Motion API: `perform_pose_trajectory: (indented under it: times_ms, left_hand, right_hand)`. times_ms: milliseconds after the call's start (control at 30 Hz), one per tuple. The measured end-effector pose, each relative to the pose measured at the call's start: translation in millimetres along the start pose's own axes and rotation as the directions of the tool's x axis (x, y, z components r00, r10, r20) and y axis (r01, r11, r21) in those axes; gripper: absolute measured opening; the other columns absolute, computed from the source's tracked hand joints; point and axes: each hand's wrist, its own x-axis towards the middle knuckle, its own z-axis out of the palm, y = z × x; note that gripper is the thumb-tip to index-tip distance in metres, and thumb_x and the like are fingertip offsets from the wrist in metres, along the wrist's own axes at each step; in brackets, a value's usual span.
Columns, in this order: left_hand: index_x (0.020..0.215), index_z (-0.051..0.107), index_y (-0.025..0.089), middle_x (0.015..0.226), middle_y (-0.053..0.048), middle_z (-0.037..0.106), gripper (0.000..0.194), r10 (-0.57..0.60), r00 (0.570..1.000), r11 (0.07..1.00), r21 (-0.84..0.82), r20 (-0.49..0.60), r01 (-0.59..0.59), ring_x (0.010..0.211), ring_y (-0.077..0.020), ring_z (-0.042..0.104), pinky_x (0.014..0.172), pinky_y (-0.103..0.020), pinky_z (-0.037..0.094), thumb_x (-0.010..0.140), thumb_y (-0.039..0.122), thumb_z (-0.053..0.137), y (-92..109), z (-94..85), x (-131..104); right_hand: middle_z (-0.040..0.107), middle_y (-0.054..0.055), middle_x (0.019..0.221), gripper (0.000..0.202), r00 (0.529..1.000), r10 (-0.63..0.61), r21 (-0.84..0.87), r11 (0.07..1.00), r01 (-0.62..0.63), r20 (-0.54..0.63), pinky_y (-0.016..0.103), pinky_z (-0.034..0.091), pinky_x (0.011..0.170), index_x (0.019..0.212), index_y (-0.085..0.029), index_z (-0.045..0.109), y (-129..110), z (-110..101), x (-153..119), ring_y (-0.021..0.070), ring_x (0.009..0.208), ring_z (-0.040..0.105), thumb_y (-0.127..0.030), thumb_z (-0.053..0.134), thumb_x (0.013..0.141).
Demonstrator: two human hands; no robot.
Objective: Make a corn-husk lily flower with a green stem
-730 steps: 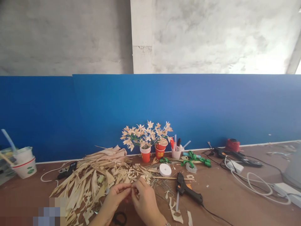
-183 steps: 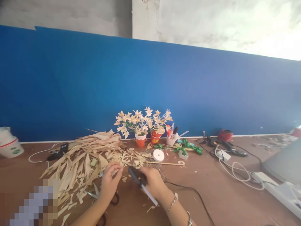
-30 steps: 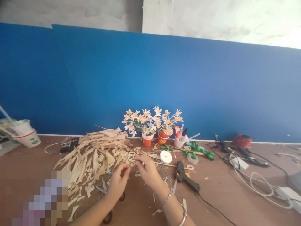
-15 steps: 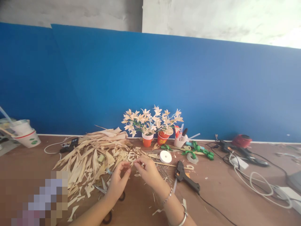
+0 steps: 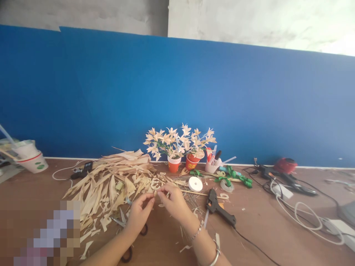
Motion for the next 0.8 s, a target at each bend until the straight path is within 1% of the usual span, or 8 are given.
perform_pose_trajectory:
  times_ms: [167,367,467,567,633,700,800]
  left_hand:
    - [0.081,0.065,0.016,0.078,-0.007,0.07,0.018,-0.028,1.0,1.0,0.01,0.007,0.027,0.075,-0.0219,0.064,0.068,-0.032,0.051,0.078,0.03,0.053,0.6,0.3,-0.1]
    - [0.076,0.065,0.017,0.075,-0.006,0.07,0.018,-0.024,0.998,0.999,0.044,0.05,0.022,0.073,-0.021,0.063,0.069,-0.032,0.05,0.078,0.028,0.051,5.9,0.1,0.6]
    - [0.075,0.065,0.017,0.074,-0.006,0.07,0.017,-0.016,0.998,0.999,0.033,0.057,0.014,0.071,-0.0204,0.063,0.068,-0.031,0.049,0.078,0.027,0.052,6.8,0.3,0.6]
    - [0.075,0.065,0.017,0.074,-0.005,0.07,0.016,-0.016,0.998,1.0,0.024,0.066,0.015,0.07,-0.02,0.063,0.067,-0.03,0.049,0.077,0.026,0.052,7.1,0.8,0.2]
    - [0.075,0.065,0.017,0.074,-0.005,0.07,0.015,-0.016,0.997,1.0,0.022,0.081,0.014,0.071,-0.0201,0.064,0.068,-0.03,0.049,0.077,0.026,0.053,7.4,1.2,-0.2]
    - [0.076,0.065,0.017,0.075,-0.006,0.07,0.015,-0.015,0.995,1.0,0.018,0.095,0.013,0.072,-0.0203,0.063,0.069,-0.03,0.049,0.078,0.026,0.053,7.4,1.4,-0.4]
    - [0.076,0.065,0.017,0.076,-0.006,0.069,0.016,-0.026,0.994,1.0,-0.004,0.105,0.026,0.074,-0.0203,0.063,0.07,-0.03,0.048,0.078,0.027,0.053,5.2,1.5,0.2]
  right_hand:
    - [0.064,0.003,0.073,0.014,1.0,-0.015,-0.024,1.0,0.014,-0.017,0.026,0.044,0.068,0.076,-0.016,0.066,-2.1,0.2,-0.3,0.0157,0.072,0.057,-0.018,0.053,0.082]
    - [0.063,0.003,0.072,0.014,0.999,-0.046,-0.072,0.996,0.044,-0.027,0.026,0.044,0.066,0.074,-0.017,0.066,-2.4,0.9,-0.9,0.0157,0.071,0.057,-0.016,0.054,0.081]
    - [0.064,0.003,0.074,0.013,0.997,-0.064,-0.068,0.996,0.061,-0.034,0.026,0.045,0.067,0.077,-0.018,0.067,-0.8,1.5,-0.9,0.0159,0.073,0.058,-0.017,0.055,0.08]
    - [0.066,0.004,0.077,0.015,0.999,-0.005,-0.039,0.999,0.004,-0.034,0.025,0.045,0.064,0.086,-0.018,0.068,1.2,2.0,-0.8,0.0158,0.071,0.059,-0.018,0.055,0.079]
    - [0.067,0.003,0.077,0.016,0.999,0.038,-0.009,0.999,-0.038,-0.015,0.025,0.045,0.063,0.088,-0.018,0.068,2.9,2.4,-0.6,0.0153,0.07,0.059,-0.018,0.056,0.078]
    - [0.067,0.002,0.075,0.014,0.998,0.068,0.04,0.997,-0.069,0.018,0.024,0.044,0.062,0.082,-0.017,0.068,4.6,3.2,-0.3,0.0145,0.068,0.058,-0.017,0.056,0.076]
    - [0.065,0.001,0.068,0.011,0.991,0.127,0.159,0.978,-0.134,0.05,0.022,0.042,0.057,0.071,-0.016,0.065,6.9,5.4,0.6,0.0128,0.062,0.056,-0.017,0.055,0.074]
